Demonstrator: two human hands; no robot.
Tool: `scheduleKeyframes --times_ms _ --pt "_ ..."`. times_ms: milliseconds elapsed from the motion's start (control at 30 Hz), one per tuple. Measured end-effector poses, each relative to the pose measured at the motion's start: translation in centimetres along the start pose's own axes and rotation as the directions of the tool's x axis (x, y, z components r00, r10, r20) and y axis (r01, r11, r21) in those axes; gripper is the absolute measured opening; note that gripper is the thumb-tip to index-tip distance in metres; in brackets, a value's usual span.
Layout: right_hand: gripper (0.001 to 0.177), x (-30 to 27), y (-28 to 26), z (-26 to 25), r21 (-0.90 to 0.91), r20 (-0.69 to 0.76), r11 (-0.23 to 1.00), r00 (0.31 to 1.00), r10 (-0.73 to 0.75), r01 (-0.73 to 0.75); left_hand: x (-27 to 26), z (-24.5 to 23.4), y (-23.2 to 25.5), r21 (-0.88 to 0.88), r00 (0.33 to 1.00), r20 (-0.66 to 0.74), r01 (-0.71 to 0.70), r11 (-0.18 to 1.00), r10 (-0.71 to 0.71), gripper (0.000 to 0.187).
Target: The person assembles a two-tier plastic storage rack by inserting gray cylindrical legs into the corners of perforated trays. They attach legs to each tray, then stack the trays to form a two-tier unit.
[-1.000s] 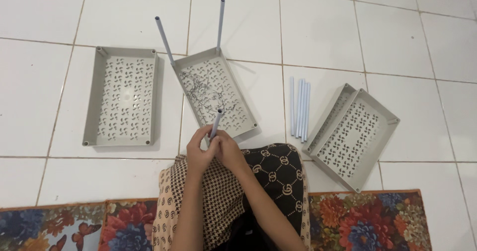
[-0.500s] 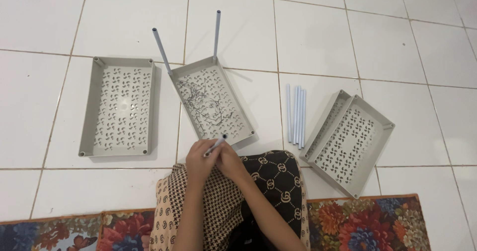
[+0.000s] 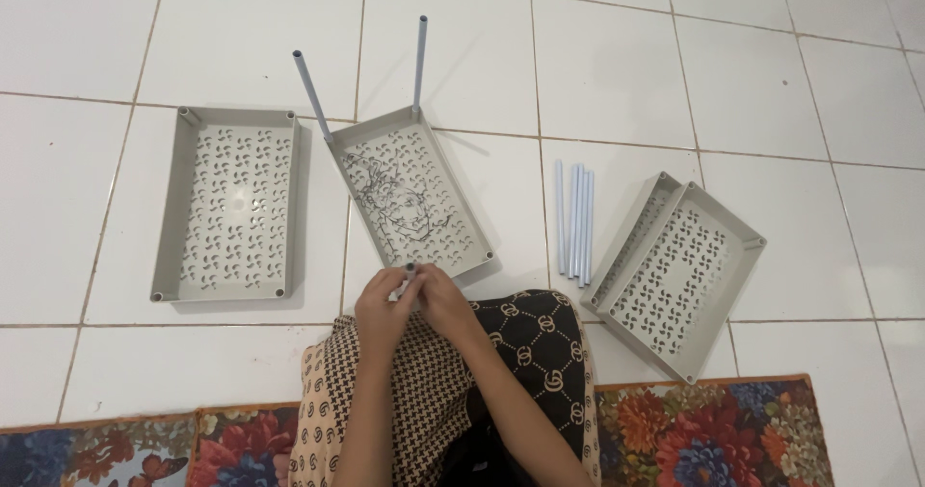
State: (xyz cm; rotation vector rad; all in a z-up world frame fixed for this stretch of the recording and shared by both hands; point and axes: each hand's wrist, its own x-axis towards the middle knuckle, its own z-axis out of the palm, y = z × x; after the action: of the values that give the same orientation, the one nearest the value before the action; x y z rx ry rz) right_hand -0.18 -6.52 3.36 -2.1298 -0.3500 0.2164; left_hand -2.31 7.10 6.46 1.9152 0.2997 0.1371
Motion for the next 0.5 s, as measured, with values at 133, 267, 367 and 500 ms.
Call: scheduleKeyframes --times_ms 133,267,367,500 --pt "0.02 0.07 -0.21 0.2 0.077 0.035 0.996 0.998 0.052 -0.054 0.14 0.23 -0.74 0.143 0.956 -0.091 -0.263 0.954 0.277 0.025" --pt "0.02 -0.14 -0.58 0.68 0.109 0.041 0.99 0.996 0.081 -0.085 0.07 0.3 -0.83 0.134 0.969 -0.125 -0.196 0.971 0.213 0.025" --pt "0.024 0.15 -0.92 0.98 0.07 -0.013 0.997 1.0 0.015 -0.014 0.3 -0.17 -0.51 0.078 0.983 -0.14 -0.108 0.991 0.119 0.026" --pt "0.027 0.15 -0.79 0.9 0.017 -0.072 0.994 0.991 -0.108 0.11 0.37 -0.36 -0.15 -0.006 0.99 -0.127 -0.064 0.998 0.063 0.027"
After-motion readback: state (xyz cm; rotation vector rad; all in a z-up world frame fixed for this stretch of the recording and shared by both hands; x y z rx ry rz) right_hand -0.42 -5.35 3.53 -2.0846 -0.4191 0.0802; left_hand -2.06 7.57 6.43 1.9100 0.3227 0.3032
